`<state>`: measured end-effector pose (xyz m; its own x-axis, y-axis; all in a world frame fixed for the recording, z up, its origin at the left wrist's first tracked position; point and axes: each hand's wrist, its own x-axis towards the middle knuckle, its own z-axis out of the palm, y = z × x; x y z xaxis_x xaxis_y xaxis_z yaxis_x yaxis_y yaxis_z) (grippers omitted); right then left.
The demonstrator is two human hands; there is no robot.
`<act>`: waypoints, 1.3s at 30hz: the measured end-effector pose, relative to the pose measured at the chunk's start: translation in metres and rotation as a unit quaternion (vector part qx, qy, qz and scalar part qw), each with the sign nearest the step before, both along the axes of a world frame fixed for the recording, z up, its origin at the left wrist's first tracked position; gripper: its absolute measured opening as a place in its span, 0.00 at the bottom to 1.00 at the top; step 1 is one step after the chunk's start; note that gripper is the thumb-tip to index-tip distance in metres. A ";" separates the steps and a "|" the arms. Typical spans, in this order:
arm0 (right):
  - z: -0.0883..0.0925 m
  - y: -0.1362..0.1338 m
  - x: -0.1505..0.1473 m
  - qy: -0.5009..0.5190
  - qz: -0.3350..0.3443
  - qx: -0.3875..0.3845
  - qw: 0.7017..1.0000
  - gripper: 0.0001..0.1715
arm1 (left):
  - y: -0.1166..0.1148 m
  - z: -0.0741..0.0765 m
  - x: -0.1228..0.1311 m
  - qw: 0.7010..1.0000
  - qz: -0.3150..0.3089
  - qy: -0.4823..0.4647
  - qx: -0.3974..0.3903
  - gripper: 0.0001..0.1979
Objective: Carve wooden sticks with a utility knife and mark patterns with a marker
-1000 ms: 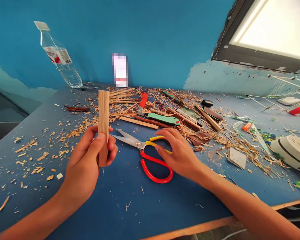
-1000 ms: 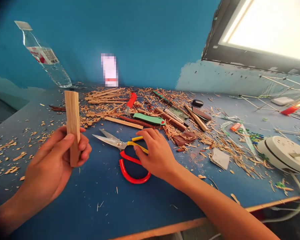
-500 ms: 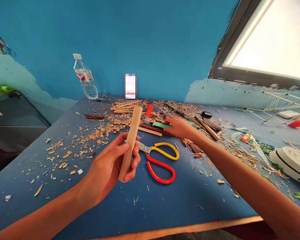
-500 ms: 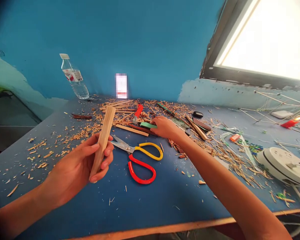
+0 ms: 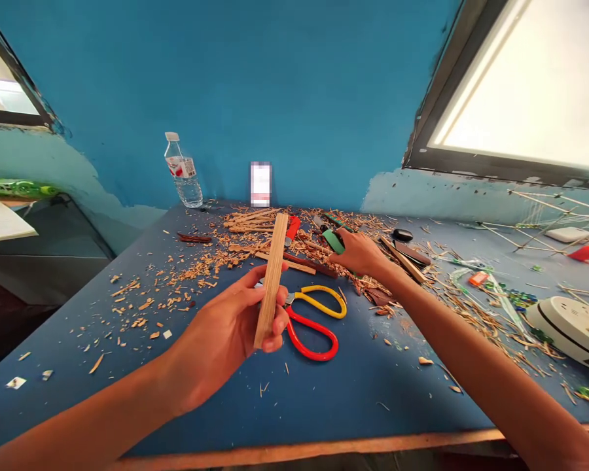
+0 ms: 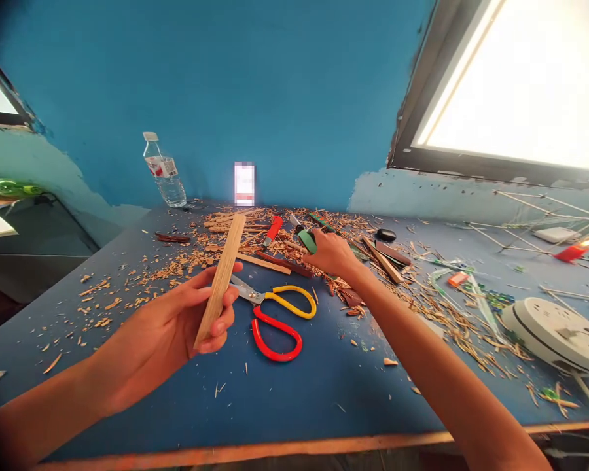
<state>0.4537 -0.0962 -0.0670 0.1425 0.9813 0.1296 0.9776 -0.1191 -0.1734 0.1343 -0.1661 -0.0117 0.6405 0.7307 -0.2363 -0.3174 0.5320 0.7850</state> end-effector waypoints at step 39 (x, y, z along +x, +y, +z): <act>0.066 -0.065 -0.088 0.042 0.081 0.152 0.984 0.13 | -0.029 -0.002 0.005 0.989 0.137 -0.021 0.058 0.08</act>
